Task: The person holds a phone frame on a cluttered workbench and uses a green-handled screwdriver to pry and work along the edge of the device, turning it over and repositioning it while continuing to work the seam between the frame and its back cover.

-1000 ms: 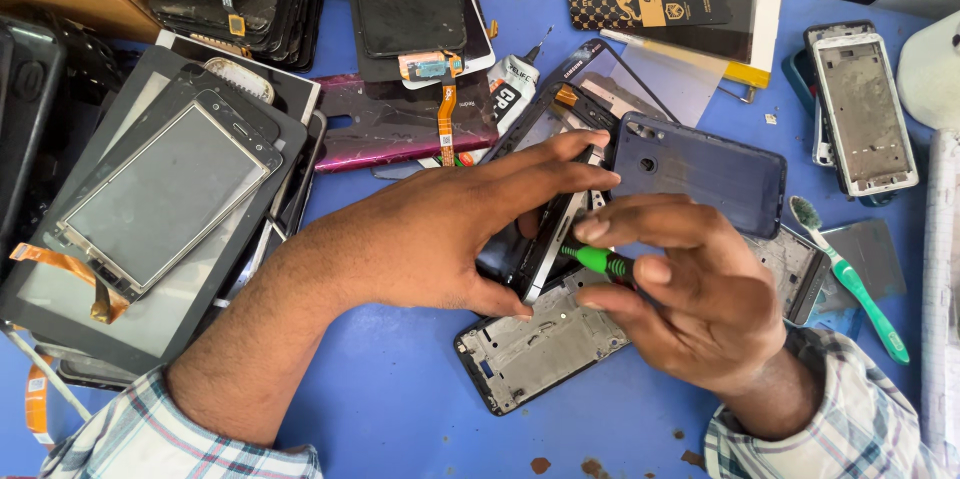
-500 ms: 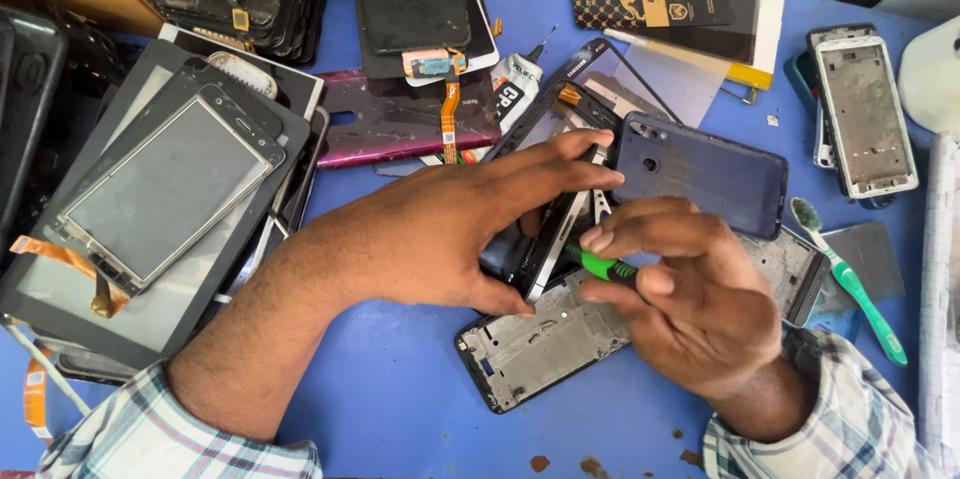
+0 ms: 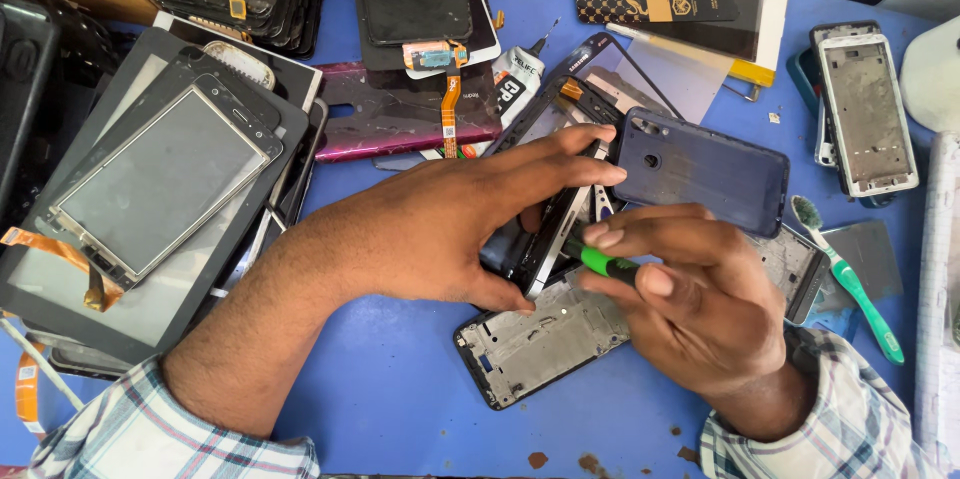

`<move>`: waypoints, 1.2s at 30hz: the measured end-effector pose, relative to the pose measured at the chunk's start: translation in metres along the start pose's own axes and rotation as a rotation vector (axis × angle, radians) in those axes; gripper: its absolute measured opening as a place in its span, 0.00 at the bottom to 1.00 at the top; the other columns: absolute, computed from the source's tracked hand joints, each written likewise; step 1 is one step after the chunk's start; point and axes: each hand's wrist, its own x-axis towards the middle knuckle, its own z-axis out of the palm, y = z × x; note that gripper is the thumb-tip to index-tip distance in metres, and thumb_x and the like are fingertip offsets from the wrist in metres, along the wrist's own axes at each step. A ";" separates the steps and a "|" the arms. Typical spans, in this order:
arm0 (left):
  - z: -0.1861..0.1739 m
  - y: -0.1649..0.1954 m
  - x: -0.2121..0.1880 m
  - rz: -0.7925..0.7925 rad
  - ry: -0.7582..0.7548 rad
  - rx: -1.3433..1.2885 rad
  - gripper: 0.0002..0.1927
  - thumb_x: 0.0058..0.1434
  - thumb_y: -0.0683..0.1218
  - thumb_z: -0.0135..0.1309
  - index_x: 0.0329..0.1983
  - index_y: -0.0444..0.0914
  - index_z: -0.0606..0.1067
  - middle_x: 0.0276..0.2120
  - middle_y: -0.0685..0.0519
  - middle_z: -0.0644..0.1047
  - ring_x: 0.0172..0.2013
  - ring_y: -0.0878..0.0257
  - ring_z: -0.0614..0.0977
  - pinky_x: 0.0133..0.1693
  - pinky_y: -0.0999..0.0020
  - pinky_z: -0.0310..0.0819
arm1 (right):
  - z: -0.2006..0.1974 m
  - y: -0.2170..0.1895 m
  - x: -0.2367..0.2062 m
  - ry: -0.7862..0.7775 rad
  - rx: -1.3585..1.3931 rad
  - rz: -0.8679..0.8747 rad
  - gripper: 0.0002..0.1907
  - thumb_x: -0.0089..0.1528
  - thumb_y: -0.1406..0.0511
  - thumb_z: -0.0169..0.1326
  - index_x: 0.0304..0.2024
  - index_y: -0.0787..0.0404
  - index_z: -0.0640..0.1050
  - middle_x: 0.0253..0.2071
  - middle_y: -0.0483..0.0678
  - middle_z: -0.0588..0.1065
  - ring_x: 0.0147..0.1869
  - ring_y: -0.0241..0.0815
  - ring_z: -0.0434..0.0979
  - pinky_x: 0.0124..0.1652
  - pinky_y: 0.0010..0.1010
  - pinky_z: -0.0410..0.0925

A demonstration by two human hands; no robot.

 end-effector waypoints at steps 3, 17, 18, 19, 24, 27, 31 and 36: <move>0.000 0.001 0.001 0.059 0.036 0.011 0.60 0.43 0.53 0.76 0.77 0.55 0.55 0.79 0.62 0.49 0.75 0.57 0.58 0.60 0.22 0.52 | -0.004 -0.002 0.002 -0.073 0.037 0.119 0.36 0.63 0.82 0.57 0.69 0.50 0.66 0.51 0.54 0.76 0.54 0.54 0.85 0.47 0.37 0.83; -0.002 0.005 0.002 -0.056 -0.022 0.009 0.59 0.41 0.51 0.76 0.74 0.57 0.55 0.78 0.64 0.48 0.74 0.60 0.59 0.62 0.25 0.53 | -0.004 -0.002 0.002 -0.062 0.106 0.137 0.30 0.65 0.82 0.51 0.66 0.53 0.67 0.51 0.54 0.77 0.54 0.53 0.84 0.50 0.36 0.82; -0.001 0.004 0.001 -0.057 -0.023 0.008 0.59 0.40 0.51 0.76 0.74 0.57 0.55 0.78 0.64 0.48 0.74 0.60 0.59 0.62 0.25 0.53 | -0.003 -0.001 0.003 -0.073 0.143 0.131 0.30 0.65 0.82 0.49 0.66 0.55 0.68 0.51 0.55 0.76 0.54 0.53 0.84 0.51 0.37 0.82; -0.001 0.003 0.001 -0.055 -0.026 0.004 0.59 0.40 0.51 0.76 0.74 0.57 0.55 0.78 0.64 0.48 0.74 0.60 0.59 0.62 0.25 0.53 | 0.000 0.001 0.003 -0.044 0.170 0.101 0.31 0.66 0.81 0.51 0.68 0.52 0.67 0.52 0.55 0.75 0.55 0.53 0.83 0.52 0.38 0.81; 0.003 -0.003 0.000 0.049 0.033 -0.009 0.60 0.43 0.53 0.76 0.77 0.55 0.54 0.79 0.61 0.48 0.75 0.57 0.59 0.60 0.22 0.52 | 0.005 0.005 0.002 0.042 0.011 0.022 0.38 0.59 0.74 0.63 0.68 0.48 0.65 0.48 0.56 0.75 0.52 0.52 0.84 0.51 0.39 0.80; 0.003 -0.003 0.000 0.051 0.036 0.014 0.60 0.43 0.53 0.76 0.77 0.55 0.54 0.79 0.61 0.48 0.75 0.57 0.59 0.59 0.22 0.52 | 0.000 0.002 -0.001 -0.003 0.012 0.109 0.37 0.62 0.80 0.60 0.70 0.50 0.66 0.48 0.56 0.77 0.52 0.53 0.85 0.48 0.35 0.79; 0.000 0.001 0.001 -0.044 -0.018 0.001 0.59 0.40 0.51 0.75 0.74 0.57 0.55 0.78 0.64 0.48 0.75 0.59 0.59 0.62 0.26 0.54 | 0.003 0.006 -0.002 0.008 0.197 0.121 0.37 0.67 0.81 0.52 0.73 0.46 0.61 0.52 0.56 0.74 0.55 0.51 0.83 0.54 0.37 0.80; -0.001 0.003 0.001 -0.042 -0.020 0.019 0.59 0.40 0.52 0.76 0.74 0.55 0.55 0.78 0.63 0.48 0.74 0.59 0.58 0.61 0.25 0.53 | 0.005 0.008 -0.004 0.037 0.144 0.075 0.41 0.59 0.76 0.61 0.72 0.46 0.65 0.52 0.58 0.70 0.55 0.53 0.80 0.52 0.38 0.79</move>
